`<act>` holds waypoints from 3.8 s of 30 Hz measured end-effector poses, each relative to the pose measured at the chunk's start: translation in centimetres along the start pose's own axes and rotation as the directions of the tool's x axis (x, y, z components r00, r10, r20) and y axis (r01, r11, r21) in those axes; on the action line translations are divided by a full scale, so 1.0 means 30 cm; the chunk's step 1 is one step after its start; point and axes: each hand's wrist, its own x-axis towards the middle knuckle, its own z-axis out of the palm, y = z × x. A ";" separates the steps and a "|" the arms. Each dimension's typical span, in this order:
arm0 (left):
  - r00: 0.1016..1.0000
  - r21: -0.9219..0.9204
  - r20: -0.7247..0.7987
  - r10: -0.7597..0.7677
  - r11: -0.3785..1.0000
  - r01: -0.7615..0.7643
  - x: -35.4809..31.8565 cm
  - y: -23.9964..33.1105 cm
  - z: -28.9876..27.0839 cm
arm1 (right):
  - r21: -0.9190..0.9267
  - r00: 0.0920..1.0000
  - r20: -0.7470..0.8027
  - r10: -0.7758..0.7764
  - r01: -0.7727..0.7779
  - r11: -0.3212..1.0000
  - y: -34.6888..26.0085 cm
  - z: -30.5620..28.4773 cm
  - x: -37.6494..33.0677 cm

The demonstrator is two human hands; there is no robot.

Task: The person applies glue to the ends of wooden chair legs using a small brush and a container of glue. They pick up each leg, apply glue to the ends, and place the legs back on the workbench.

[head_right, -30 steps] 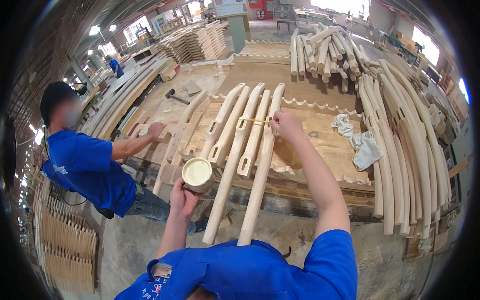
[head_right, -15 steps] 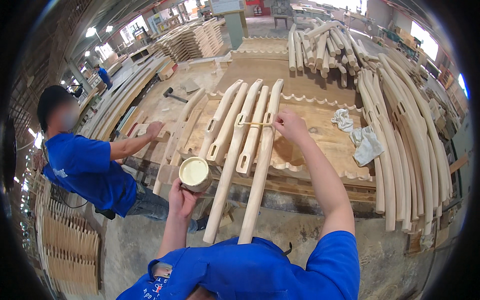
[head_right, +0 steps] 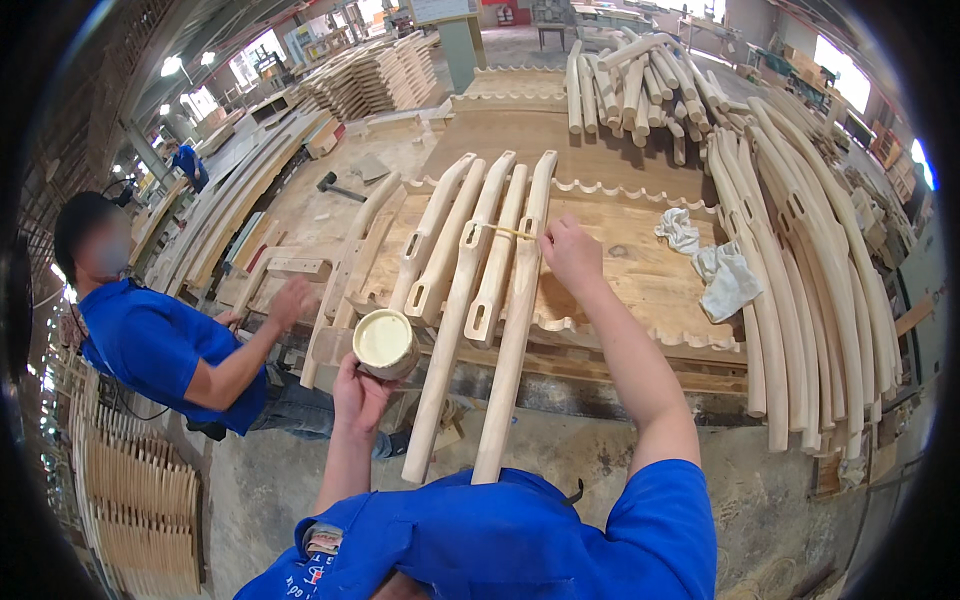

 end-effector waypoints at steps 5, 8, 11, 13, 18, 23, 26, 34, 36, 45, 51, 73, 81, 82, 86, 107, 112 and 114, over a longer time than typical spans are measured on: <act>1.000 -0.001 -0.008 0.002 1.000 -0.002 0.002 -0.001 0.013 | 0.054 1.000 0.006 -0.021 0.020 0.998 0.001 -0.008 -0.011; 1.000 -0.018 0.001 -0.004 1.000 0.004 0.005 -0.001 0.011 | 0.000 1.000 -0.025 0.006 -0.006 1.000 -0.012 0.002 0.010; 1.000 -0.008 0.007 0.003 1.000 -0.003 0.000 0.003 0.007 | 0.039 0.998 0.053 -0.022 0.020 0.999 -0.016 -0.004 -0.020; 1.000 -0.011 0.006 -0.004 1.000 0.004 -0.001 0.007 0.020 | 0.055 0.999 0.039 -0.017 0.015 0.998 -0.012 -0.005 -0.005; 1.000 -0.009 0.026 -0.005 1.000 0.005 0.007 0.009 0.017 | -0.034 0.999 -0.033 -0.005 0.004 0.999 -0.028 0.025 0.023; 1.000 0.006 0.020 -0.002 1.000 0.002 0.007 0.012 0.016 | -0.060 0.999 -0.008 0.044 -0.045 0.997 -0.038 0.023 0.025; 1.000 0.005 0.012 -0.005 1.000 0.005 0.008 0.012 0.014 | -0.105 1.000 -0.023 -0.001 -0.001 0.994 -0.041 0.024 0.023; 0.999 0.014 0.037 -0.021 1.000 0.020 0.013 0.005 0.027 | -0.021 0.999 -0.030 -0.030 0.030 0.999 -0.033 0.026 0.005; 0.999 0.004 0.026 -0.024 1.000 0.023 0.012 0.003 0.024 | 0.009 0.998 -0.006 -0.055 0.055 0.998 -0.039 0.020 0.003; 0.998 -0.014 0.055 -0.029 0.999 0.029 0.007 -0.010 0.003 | 0.027 0.994 0.003 -0.105 0.105 0.994 -0.053 0.027 0.006; 0.999 -0.010 0.039 -0.026 1.000 0.026 -0.008 -0.008 -0.009 | 0.111 0.989 0.004 -0.151 0.150 0.982 -0.001 -0.020 -0.032; 0.998 -0.017 0.028 -0.055 0.998 0.055 -0.055 -0.100 0.093 | -0.118 0.631 0.233 -0.740 0.774 0.622 -0.433 -0.499 -0.148; 0.997 -0.029 0.008 -0.077 0.997 0.078 -0.086 -0.122 0.111 | 0.266 0.823 0.227 -0.520 0.462 0.846 -0.334 -0.463 -0.239; 0.997 -0.037 0.011 -0.072 0.997 0.073 -0.084 -0.127 0.108 | 0.280 0.835 0.204 -0.510 0.450 0.848 -0.321 -0.460 -0.254; 0.997 -0.061 0.043 -0.066 0.996 0.069 -0.088 -0.132 0.129 | 0.429 0.907 0.187 -0.378 0.271 0.862 -0.277 -0.394 -0.336; 0.996 -0.088 0.032 -0.078 0.993 0.080 -0.090 -0.141 0.124 | 0.573 0.944 0.317 -0.093 -0.113 0.812 -0.200 -0.350 -0.448; 0.999 -0.080 0.016 -0.052 0.995 0.053 -0.086 -0.128 0.084 | 0.289 0.933 0.352 0.077 -0.187 0.939 -0.110 -0.280 -0.390; 0.999 -0.059 -0.006 -0.047 0.997 0.046 -0.093 -0.126 0.073 | 0.198 0.930 0.358 0.085 -0.165 0.966 -0.108 -0.264 -0.369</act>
